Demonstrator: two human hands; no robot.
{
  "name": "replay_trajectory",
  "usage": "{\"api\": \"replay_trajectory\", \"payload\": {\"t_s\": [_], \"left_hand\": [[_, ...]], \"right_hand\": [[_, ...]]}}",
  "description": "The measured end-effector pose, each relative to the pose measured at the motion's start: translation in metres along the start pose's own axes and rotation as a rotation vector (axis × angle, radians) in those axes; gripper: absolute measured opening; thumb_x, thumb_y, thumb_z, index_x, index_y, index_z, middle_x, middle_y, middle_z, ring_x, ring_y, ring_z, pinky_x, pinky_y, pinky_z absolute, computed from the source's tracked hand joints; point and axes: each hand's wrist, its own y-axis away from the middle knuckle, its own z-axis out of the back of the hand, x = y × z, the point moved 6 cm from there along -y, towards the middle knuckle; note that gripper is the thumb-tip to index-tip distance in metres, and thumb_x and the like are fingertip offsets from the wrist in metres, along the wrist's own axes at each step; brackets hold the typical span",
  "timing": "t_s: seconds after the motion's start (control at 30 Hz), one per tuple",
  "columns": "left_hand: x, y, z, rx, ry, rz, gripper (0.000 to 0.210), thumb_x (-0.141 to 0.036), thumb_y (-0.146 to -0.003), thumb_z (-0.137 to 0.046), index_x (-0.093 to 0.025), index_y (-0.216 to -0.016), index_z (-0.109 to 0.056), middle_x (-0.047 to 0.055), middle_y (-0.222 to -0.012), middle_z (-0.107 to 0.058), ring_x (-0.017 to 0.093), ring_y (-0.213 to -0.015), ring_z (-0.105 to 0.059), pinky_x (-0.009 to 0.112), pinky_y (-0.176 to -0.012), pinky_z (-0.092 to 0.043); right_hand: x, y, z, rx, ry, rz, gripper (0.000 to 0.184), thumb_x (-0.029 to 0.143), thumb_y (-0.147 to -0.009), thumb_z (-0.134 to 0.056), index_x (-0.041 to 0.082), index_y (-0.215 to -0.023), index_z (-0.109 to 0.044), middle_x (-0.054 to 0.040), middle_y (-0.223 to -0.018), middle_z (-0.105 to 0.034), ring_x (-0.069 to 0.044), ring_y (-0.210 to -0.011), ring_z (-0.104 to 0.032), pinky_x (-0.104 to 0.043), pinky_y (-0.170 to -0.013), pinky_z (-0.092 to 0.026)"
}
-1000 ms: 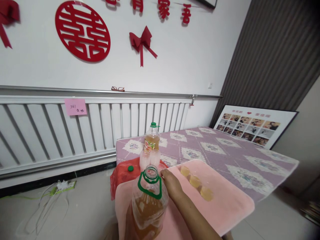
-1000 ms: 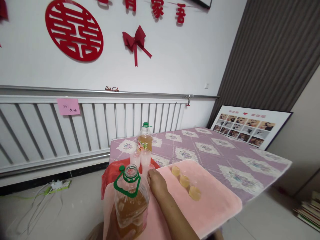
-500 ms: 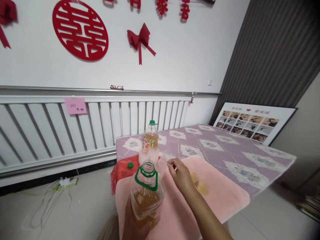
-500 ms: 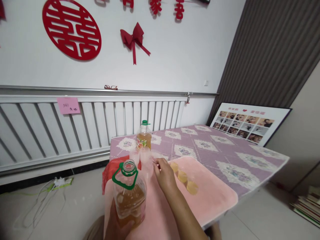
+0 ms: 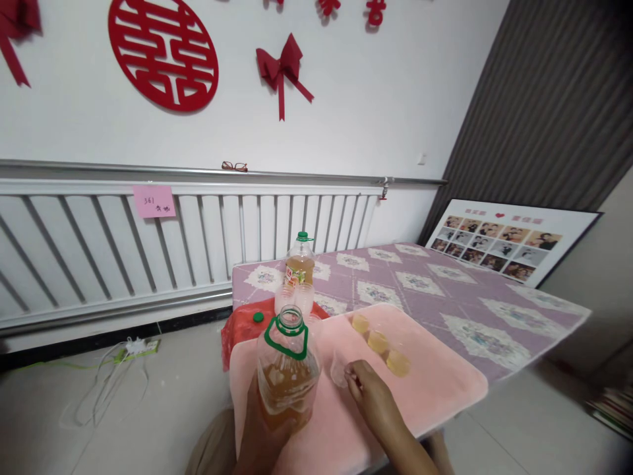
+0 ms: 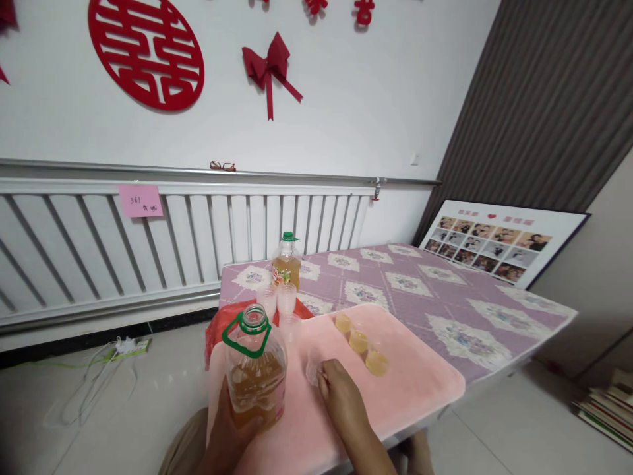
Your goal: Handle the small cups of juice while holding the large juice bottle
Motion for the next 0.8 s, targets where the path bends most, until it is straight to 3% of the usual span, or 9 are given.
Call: {"api": "replay_trajectory", "payload": {"t_s": [0.13, 0.27, 0.43, 0.6, 0.8], "left_hand": [[-0.027, 0.006, -0.008, -0.023, 0.035, 0.012, 0.1, -0.045, -0.054, -0.095, -0.033, -0.139, -0.043, 0.011, -0.137, -0.073, 0.04, -0.126, -0.07, 0.059, -0.112, -0.054], [-0.047, 0.009, -0.016, 0.017, 0.052, -0.012, 0.098, -0.045, -0.053, -0.095, -0.031, -0.137, -0.046, 0.01, -0.135, -0.075, 0.037, -0.124, -0.072, 0.054, -0.109, -0.058], [-0.033, 0.007, -0.009, -0.012, 0.004, 0.02, 0.104, -0.042, -0.053, -0.093, -0.028, -0.142, -0.041, 0.014, -0.14, -0.071, 0.041, -0.13, -0.068, 0.059, -0.115, -0.053], [-0.023, 0.004, -0.008, 0.047, 0.002, 0.0, 0.103, -0.042, -0.061, -0.092, -0.029, -0.146, -0.036, 0.016, -0.147, -0.066, 0.038, -0.133, -0.067, 0.056, -0.113, -0.055], [-0.018, 0.001, -0.004, 0.054, -0.032, -0.039, 0.104, -0.046, -0.061, -0.092, -0.025, -0.145, -0.035, 0.019, -0.151, -0.06, 0.037, -0.139, -0.062, 0.056, -0.119, -0.051]], "right_hand": [[-0.004, 0.011, -0.014, 0.058, 0.06, 0.001, 0.02, 0.022, -0.09, -0.043, 0.029, -0.072, -0.049, -0.0062, -0.079, -0.066, -0.023, -0.071, -0.065, -0.033, -0.067, -0.049], [-0.003, 0.014, -0.023, 0.101, 0.078, 0.011, 0.021, 0.021, -0.092, -0.04, 0.028, -0.074, -0.049, -0.0076, -0.08, -0.067, -0.024, -0.073, -0.065, -0.034, -0.07, -0.05], [-0.003, 0.017, -0.029, 0.111, 0.081, 0.017, 0.021, 0.02, -0.092, -0.041, 0.028, -0.074, -0.05, -0.0069, -0.079, -0.066, -0.024, -0.074, -0.065, -0.034, -0.071, -0.05], [-0.005, 0.019, -0.028, 0.101, 0.028, 0.013, 0.02, 0.02, -0.09, -0.044, 0.027, -0.077, -0.056, -0.0084, -0.084, -0.069, -0.024, -0.078, -0.068, -0.035, -0.073, -0.054], [-0.01, 0.022, -0.023, 0.043, -0.087, -0.024, 0.032, 0.028, -0.087, -0.048, 0.024, -0.11, -0.069, -0.0129, -0.112, -0.073, -0.026, -0.095, -0.075, -0.039, -0.086, -0.06]]}}
